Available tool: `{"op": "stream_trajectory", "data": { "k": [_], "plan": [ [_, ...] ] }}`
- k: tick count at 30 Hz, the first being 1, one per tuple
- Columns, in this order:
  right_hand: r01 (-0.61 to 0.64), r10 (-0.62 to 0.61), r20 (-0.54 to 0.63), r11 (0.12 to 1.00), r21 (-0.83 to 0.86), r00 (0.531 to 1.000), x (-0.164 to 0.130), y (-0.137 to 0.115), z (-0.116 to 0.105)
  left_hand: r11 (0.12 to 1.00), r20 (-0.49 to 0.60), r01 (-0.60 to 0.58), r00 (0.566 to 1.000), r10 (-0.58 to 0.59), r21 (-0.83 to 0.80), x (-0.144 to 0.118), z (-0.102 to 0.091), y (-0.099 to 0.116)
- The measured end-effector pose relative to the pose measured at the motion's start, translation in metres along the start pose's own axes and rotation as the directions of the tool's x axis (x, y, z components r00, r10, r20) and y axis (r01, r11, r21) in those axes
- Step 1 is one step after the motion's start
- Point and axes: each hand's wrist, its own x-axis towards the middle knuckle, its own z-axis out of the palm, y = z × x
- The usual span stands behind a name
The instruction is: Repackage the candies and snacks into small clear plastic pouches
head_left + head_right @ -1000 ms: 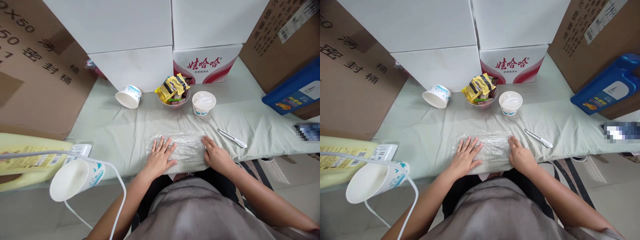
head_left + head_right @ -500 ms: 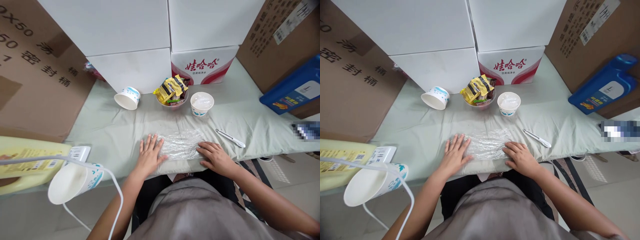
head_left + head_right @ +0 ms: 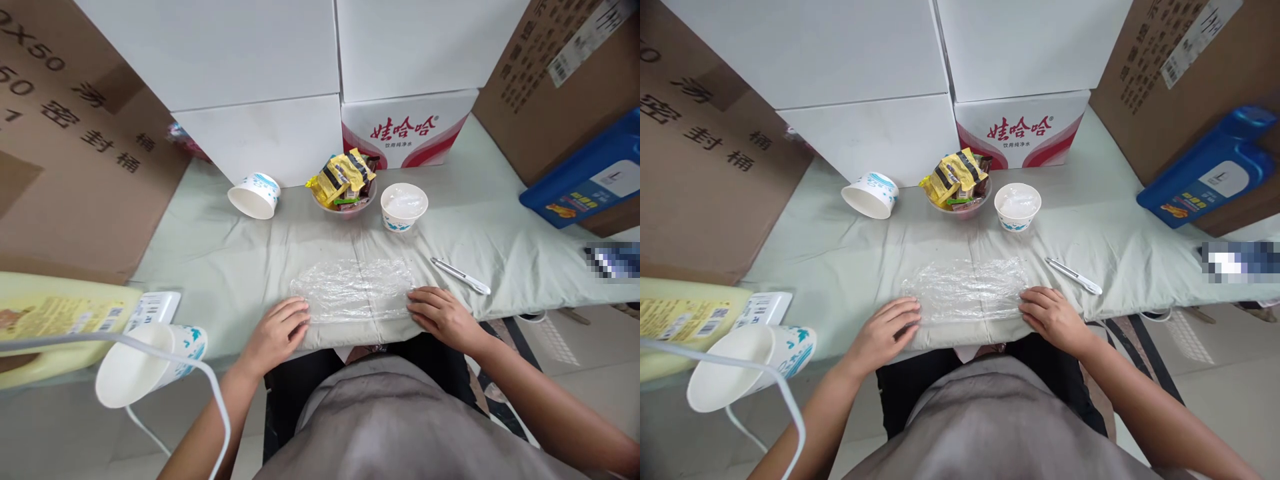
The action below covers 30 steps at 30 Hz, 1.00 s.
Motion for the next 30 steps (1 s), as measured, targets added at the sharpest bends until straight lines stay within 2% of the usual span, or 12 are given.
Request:
{"op": "stream_trajectory", "data": {
  "k": [3,6,9,13,16,22,25,27,28,30],
  "plan": [
    [0.024,-0.023,-0.040,0.999,0.043,0.999,0.001,-0.001,-0.001,0.999,-0.041,0.019,0.999,-0.021,-0.045,-0.002,-0.003,-0.001],
    [-0.001,0.010,-0.065,0.989,0.146,0.998,0.004,-0.005,-0.005,0.981,-0.048,0.164,0.984,-0.170,-0.100,0.004,-0.009,0.005],
    [-0.164,0.183,-0.082,0.967,0.193,0.980,0.010,-0.006,-0.006,0.931,-0.068,0.350,0.931,-0.357,-0.101,0.016,-0.011,0.008],
    [-0.398,0.416,-0.126,0.906,0.144,0.900,0.025,-0.004,-0.001,0.865,-0.129,0.499,0.856,-0.501,-0.051,0.037,-0.004,0.004],
    [-0.479,0.484,-0.164,0.875,0.072,0.860,0.041,-0.001,0.005,0.832,-0.149,0.554,0.826,-0.543,0.037,0.051,0.006,-0.002],
    [-0.537,0.522,-0.130,0.827,-0.165,0.843,0.066,0.002,0.014,0.763,-0.136,0.609,0.793,-0.594,0.217,0.064,0.020,-0.009],
    [-0.515,0.483,-0.182,0.823,-0.240,0.856,0.067,0.002,0.017,0.733,-0.267,0.631,0.774,-0.574,0.253,0.065,0.018,-0.003],
    [-0.459,0.401,-0.246,0.851,-0.257,0.882,0.065,0.002,0.018,0.764,-0.375,0.595,0.786,-0.491,0.250,0.065,0.018,0.008],
    [-0.431,0.366,-0.263,0.865,-0.256,0.892,0.063,0.002,0.019,0.802,-0.389,0.545,0.813,-0.434,0.244,0.066,0.019,0.015],
    [-0.400,0.341,-0.254,0.885,-0.237,0.905,0.060,0.001,0.019,0.894,-0.299,0.385,0.902,-0.311,0.229,0.066,0.026,0.029]
  ]
}}
